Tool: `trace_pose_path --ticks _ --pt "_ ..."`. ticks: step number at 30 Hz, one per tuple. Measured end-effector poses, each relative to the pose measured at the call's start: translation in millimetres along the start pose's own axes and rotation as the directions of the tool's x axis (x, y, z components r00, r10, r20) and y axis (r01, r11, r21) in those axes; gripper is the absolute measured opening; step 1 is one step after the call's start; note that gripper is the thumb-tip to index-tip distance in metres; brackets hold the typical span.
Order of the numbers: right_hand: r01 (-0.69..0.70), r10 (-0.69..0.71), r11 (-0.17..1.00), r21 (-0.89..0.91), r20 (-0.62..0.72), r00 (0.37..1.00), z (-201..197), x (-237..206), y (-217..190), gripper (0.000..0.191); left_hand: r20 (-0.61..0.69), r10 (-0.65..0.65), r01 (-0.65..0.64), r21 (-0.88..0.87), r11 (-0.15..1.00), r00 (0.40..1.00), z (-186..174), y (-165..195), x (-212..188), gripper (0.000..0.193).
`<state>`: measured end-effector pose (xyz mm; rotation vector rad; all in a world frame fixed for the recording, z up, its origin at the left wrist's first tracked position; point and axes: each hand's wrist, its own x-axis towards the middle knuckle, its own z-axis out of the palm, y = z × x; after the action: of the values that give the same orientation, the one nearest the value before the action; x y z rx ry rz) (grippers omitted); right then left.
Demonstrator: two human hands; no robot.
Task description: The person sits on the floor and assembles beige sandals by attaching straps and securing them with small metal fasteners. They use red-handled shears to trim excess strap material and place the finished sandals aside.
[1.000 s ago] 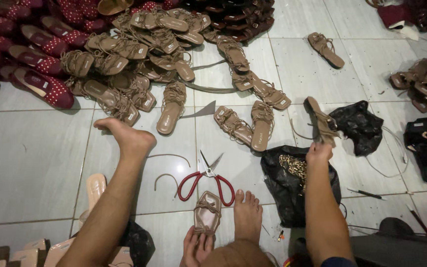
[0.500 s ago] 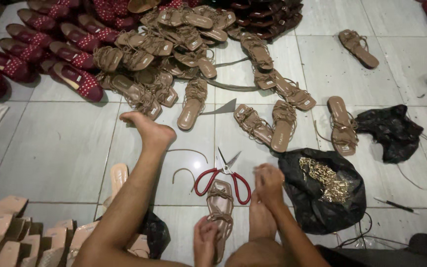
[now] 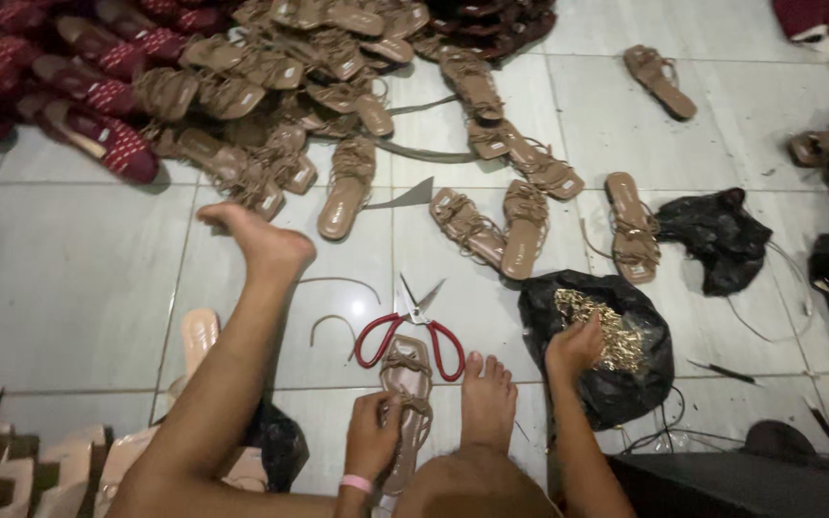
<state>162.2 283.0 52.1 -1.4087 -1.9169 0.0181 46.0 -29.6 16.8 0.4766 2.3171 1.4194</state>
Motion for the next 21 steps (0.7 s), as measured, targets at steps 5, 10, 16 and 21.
trace_pose_path --ticks 5,10,16,21 --pt "0.139 -0.147 0.988 0.07 0.142 0.979 -2 6 11 0.025 0.067 -0.186 0.175 0.143 0.974 0.98 -9 16 -5 0.03" --pt "0.041 -0.061 0.995 0.087 0.237 0.97 -3 7 21 0.016 0.066 -0.272 0.264 0.117 0.958 0.96 -24 31 -5 0.033" --pt "0.079 -0.102 0.982 0.169 0.131 0.986 7 5 34 0.014 0.037 -0.25 0.248 0.063 0.967 0.967 -23 22 -17 0.034" --pt "0.155 -0.198 0.936 0.315 0.11 0.974 6 10 19 0.016 0.124 -0.28 0.277 0.034 0.96 0.952 -10 13 -19 0.036"
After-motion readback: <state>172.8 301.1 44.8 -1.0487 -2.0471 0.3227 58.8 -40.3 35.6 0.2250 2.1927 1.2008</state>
